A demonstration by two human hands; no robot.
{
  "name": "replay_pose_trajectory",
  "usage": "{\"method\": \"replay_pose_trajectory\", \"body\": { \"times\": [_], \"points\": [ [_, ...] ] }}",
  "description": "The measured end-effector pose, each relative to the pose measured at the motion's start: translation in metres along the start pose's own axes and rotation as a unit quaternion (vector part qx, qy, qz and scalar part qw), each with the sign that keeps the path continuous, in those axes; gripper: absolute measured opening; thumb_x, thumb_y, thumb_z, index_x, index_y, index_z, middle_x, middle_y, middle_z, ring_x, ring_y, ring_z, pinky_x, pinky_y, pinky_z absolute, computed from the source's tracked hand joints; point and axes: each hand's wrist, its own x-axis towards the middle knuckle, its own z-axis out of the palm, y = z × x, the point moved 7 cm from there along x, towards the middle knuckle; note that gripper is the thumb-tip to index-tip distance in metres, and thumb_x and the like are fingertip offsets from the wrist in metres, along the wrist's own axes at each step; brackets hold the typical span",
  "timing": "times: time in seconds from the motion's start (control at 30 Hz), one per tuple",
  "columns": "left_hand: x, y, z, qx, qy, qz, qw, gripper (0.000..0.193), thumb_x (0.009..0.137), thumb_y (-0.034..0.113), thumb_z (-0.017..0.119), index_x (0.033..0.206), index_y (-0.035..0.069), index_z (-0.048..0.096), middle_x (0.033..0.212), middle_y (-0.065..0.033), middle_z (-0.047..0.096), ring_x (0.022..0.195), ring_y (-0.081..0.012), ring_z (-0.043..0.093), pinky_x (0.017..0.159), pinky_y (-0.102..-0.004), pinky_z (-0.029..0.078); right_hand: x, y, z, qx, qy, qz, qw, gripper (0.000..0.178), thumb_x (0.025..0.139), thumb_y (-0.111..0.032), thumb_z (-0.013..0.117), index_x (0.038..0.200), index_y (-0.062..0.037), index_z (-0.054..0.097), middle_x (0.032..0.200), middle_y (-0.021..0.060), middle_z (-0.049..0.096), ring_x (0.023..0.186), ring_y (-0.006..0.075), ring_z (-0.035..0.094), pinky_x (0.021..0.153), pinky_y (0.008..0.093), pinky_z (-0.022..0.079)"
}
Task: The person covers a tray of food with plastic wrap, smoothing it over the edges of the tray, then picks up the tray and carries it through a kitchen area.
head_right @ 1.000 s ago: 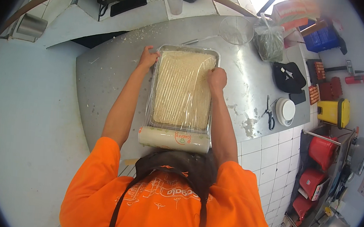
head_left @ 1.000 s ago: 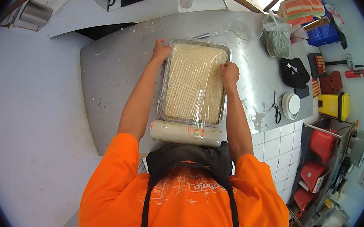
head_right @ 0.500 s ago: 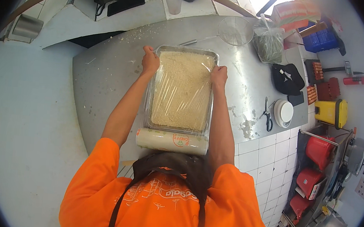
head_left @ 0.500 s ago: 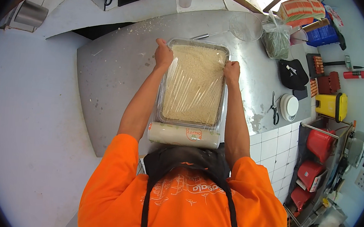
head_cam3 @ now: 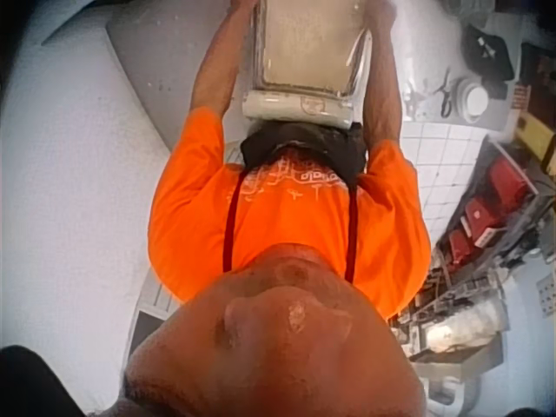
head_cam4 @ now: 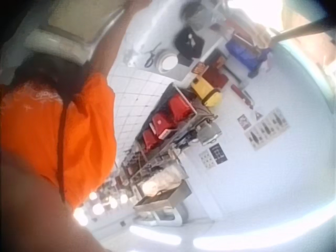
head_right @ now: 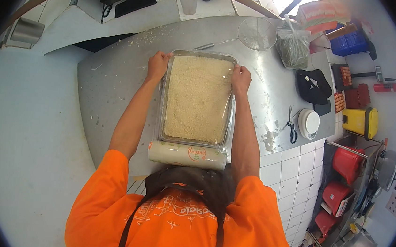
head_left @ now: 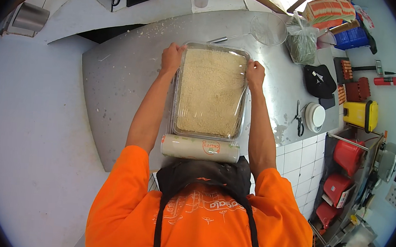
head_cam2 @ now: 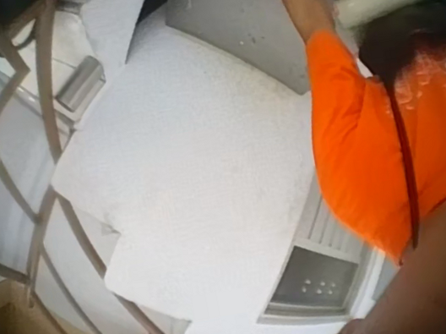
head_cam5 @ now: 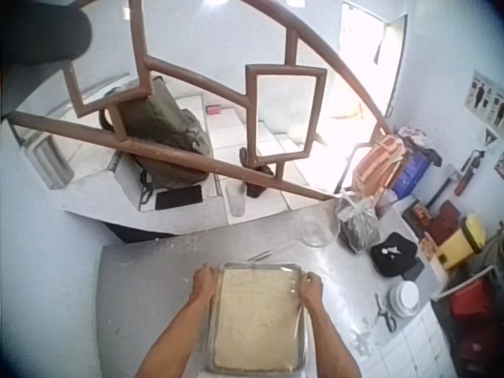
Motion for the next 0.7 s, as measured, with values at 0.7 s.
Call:
{"method": "replay_pose_trajectory", "body": {
  "times": [0.7],
  "points": [
    [0.013,-0.048,0.039,-0.189,-0.142,-0.081,0.968,0.016,0.093,0.017,0.059,0.101,0.004,0.065,0.075,-0.0110,0.064,0.066,-0.0259,0.061,0.066,-0.0395,0.049,0.015,0.031,0.010,0.208,-0.344,0.180,0.898,0.017,0.098,-0.019,0.053,0.082,-0.0124,0.056,0.056,-0.0045,0.042,0.044,0.0079,0.038,0.038,0.0244,0.032]
  ]
}}
